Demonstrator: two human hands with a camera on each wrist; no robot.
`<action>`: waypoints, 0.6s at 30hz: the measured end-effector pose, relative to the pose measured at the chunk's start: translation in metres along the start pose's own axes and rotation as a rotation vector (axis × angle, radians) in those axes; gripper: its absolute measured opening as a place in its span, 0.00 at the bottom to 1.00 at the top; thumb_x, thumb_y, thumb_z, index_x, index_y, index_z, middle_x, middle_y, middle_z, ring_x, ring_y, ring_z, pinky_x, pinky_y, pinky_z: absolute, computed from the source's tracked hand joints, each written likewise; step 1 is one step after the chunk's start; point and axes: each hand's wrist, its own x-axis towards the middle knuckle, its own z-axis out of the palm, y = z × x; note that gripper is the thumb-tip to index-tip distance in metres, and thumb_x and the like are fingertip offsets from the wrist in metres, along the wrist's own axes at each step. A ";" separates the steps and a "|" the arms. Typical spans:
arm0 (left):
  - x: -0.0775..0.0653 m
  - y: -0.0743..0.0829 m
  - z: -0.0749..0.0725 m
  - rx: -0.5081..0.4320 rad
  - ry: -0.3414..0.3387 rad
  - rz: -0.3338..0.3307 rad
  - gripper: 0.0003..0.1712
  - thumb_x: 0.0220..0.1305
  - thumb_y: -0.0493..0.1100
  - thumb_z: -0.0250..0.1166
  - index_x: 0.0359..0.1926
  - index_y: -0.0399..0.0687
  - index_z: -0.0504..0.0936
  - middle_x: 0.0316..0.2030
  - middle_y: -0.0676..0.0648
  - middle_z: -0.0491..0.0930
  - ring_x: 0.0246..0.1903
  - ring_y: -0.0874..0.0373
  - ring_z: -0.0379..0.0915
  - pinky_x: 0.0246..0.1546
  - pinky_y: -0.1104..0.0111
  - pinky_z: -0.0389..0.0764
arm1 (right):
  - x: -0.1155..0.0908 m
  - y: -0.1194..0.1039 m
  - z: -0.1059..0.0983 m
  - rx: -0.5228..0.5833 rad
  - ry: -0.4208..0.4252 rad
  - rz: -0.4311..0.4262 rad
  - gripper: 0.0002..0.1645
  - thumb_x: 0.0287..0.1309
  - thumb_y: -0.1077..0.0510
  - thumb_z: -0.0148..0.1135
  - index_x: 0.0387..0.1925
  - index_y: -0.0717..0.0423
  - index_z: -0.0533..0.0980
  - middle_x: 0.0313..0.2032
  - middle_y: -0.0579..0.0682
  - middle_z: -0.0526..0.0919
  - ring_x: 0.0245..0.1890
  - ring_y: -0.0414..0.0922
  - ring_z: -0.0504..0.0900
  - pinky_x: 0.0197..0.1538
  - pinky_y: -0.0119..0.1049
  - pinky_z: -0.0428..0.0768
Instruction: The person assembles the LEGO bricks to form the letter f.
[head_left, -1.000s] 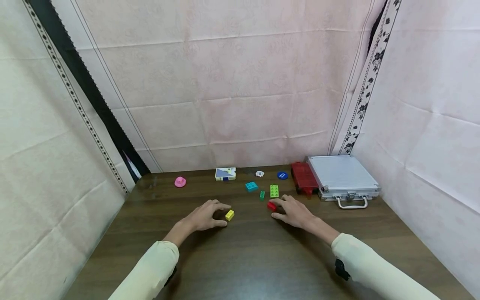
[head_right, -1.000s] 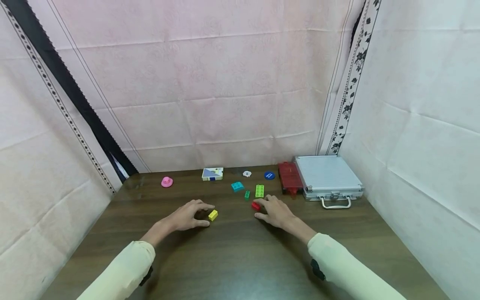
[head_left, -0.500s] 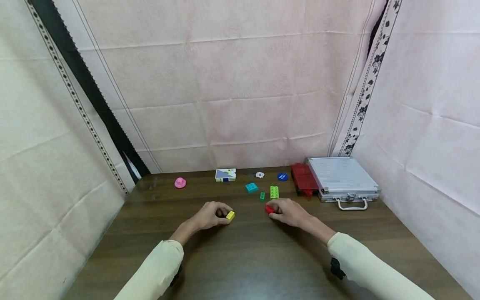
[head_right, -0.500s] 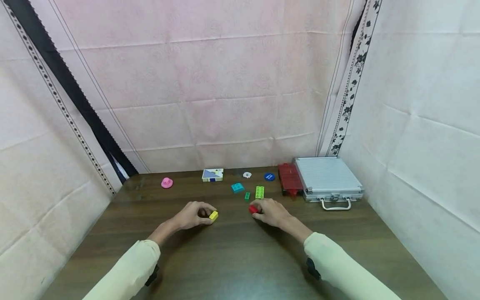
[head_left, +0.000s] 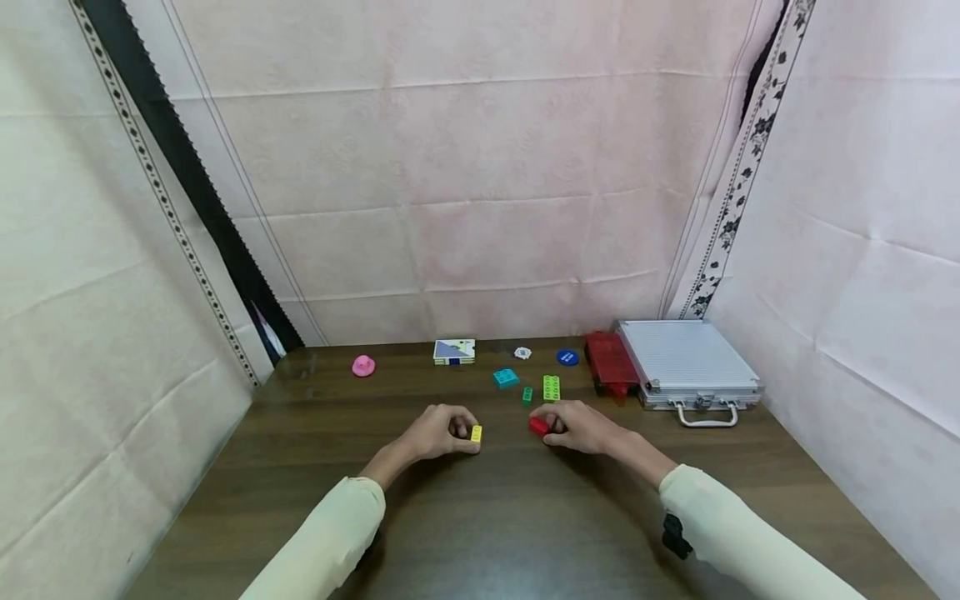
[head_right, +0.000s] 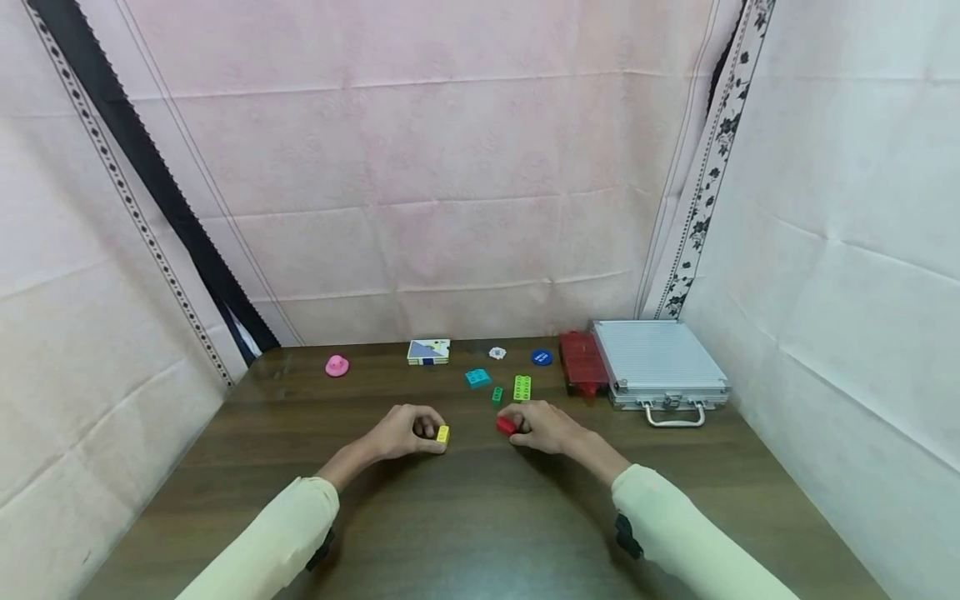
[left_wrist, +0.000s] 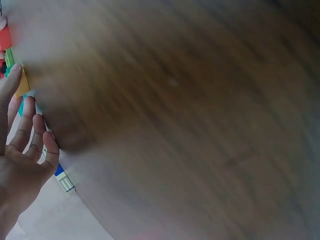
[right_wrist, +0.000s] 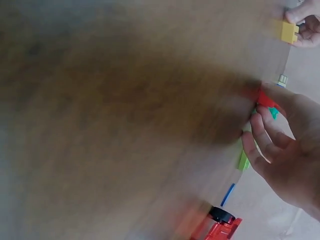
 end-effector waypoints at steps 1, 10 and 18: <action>0.000 0.000 0.001 0.004 -0.002 -0.002 0.17 0.58 0.49 0.80 0.46 0.50 0.88 0.34 0.49 0.81 0.32 0.60 0.72 0.36 0.68 0.76 | 0.001 0.000 -0.001 0.013 -0.010 -0.012 0.24 0.66 0.61 0.71 0.62 0.56 0.79 0.41 0.47 0.82 0.39 0.43 0.79 0.43 0.36 0.79; 0.001 0.005 0.003 0.030 0.016 -0.032 0.18 0.57 0.51 0.81 0.46 0.51 0.89 0.31 0.53 0.79 0.31 0.61 0.71 0.33 0.68 0.74 | 0.009 -0.004 0.004 0.047 0.021 -0.028 0.19 0.62 0.55 0.76 0.51 0.55 0.81 0.39 0.46 0.85 0.38 0.43 0.82 0.42 0.35 0.80; 0.001 0.005 0.004 0.043 0.032 -0.054 0.18 0.55 0.53 0.82 0.43 0.53 0.90 0.30 0.54 0.79 0.31 0.61 0.71 0.32 0.68 0.73 | 0.016 -0.010 0.008 0.070 0.013 -0.005 0.21 0.61 0.55 0.76 0.54 0.55 0.80 0.43 0.46 0.85 0.38 0.41 0.81 0.41 0.33 0.80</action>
